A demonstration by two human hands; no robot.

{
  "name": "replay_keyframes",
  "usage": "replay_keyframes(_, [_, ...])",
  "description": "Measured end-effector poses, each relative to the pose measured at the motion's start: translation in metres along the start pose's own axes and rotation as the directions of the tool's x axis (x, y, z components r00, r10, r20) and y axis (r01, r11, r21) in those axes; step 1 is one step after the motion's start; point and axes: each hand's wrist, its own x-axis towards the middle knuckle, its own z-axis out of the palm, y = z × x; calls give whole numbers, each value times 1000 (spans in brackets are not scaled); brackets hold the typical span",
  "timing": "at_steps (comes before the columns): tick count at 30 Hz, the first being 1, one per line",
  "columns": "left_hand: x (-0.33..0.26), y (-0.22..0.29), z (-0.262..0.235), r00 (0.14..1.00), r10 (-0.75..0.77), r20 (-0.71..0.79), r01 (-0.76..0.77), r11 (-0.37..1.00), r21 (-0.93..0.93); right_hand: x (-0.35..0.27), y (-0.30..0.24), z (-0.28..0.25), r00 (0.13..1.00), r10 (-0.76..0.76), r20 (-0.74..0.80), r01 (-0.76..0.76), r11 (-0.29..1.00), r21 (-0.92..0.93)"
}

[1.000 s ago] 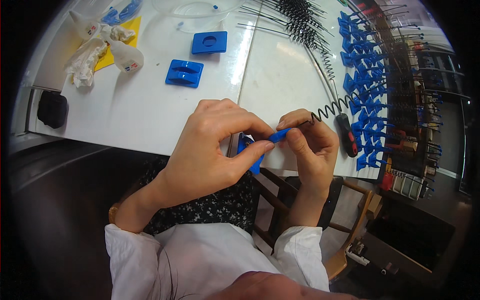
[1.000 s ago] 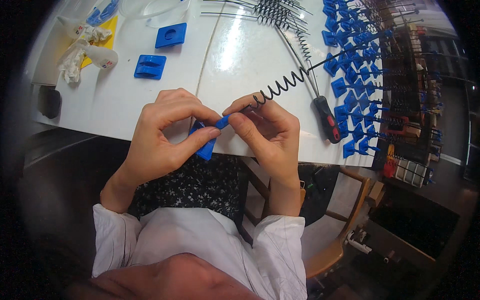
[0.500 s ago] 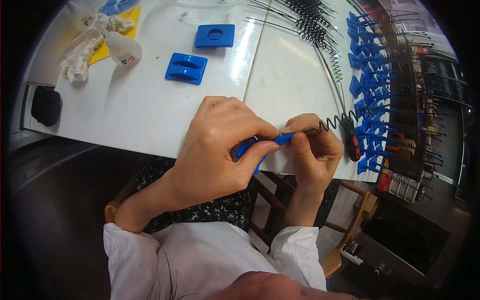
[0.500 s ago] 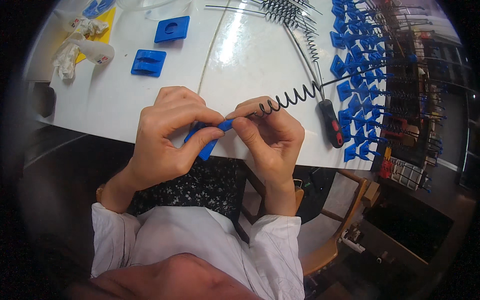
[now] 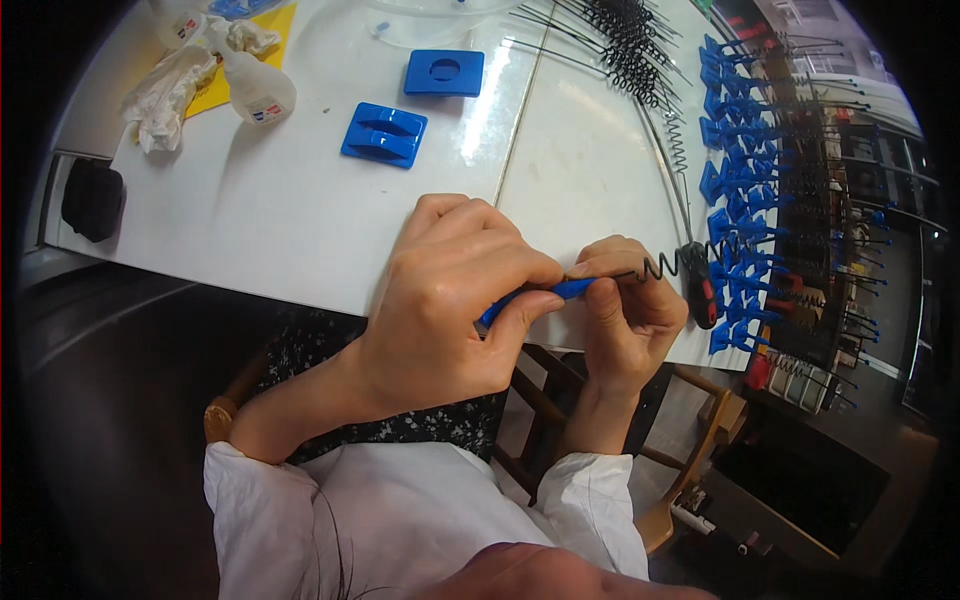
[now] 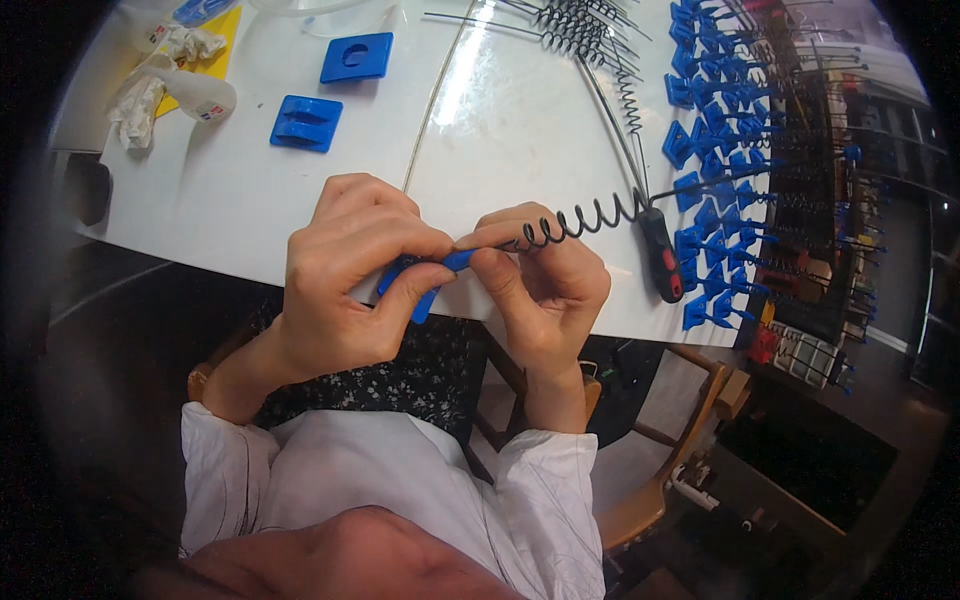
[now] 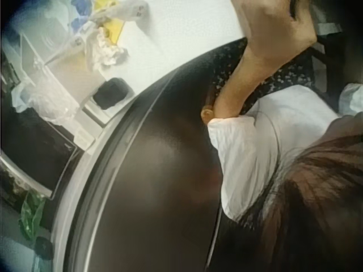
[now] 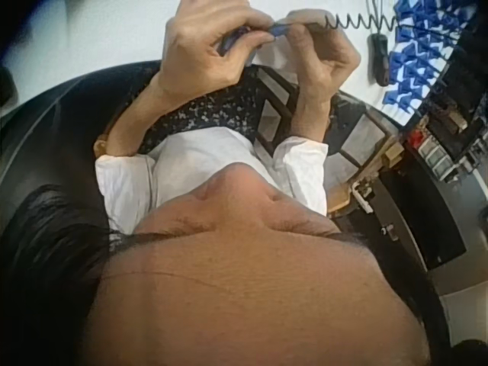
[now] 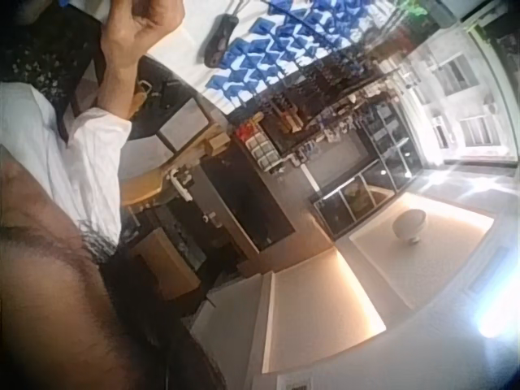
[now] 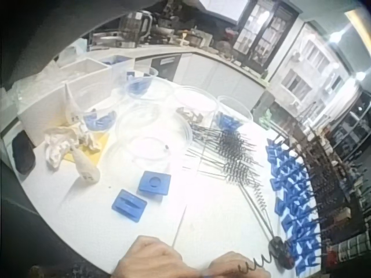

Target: The person applies glue from a glue bottle to a blue plastic part, then inserts a spiral spring wire into the glued part.

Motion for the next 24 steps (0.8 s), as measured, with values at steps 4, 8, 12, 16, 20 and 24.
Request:
replay_keyframes(4, [1,1,3,997,61,-39,-60,998,16,-1,2,-3,998,-54,-13,54,998,-23])
replay_keyframes(8, [2,1,4,987,132,-97,-123,988,97,-4,4,2,990,-80,-112,81,997,-1])
replay_keyframes(12, [-1,1,3,983,161,-90,-143,972,185,-7,7,0,990,-101,-94,98,995,-30])
replay_keyframes(16, [-3,1,3,978,183,-95,-160,965,210,-7,8,1,988,-104,-115,104,995,-8])
replay_keyframes(20, [-3,-1,6,975,196,-104,-171,962,212,-7,6,3,986,-104,-128,100,994,-37])
replay_keyframes(24, [-5,-4,10,966,237,-102,-207,947,244,-7,10,0,986,-132,-97,124,989,-84])
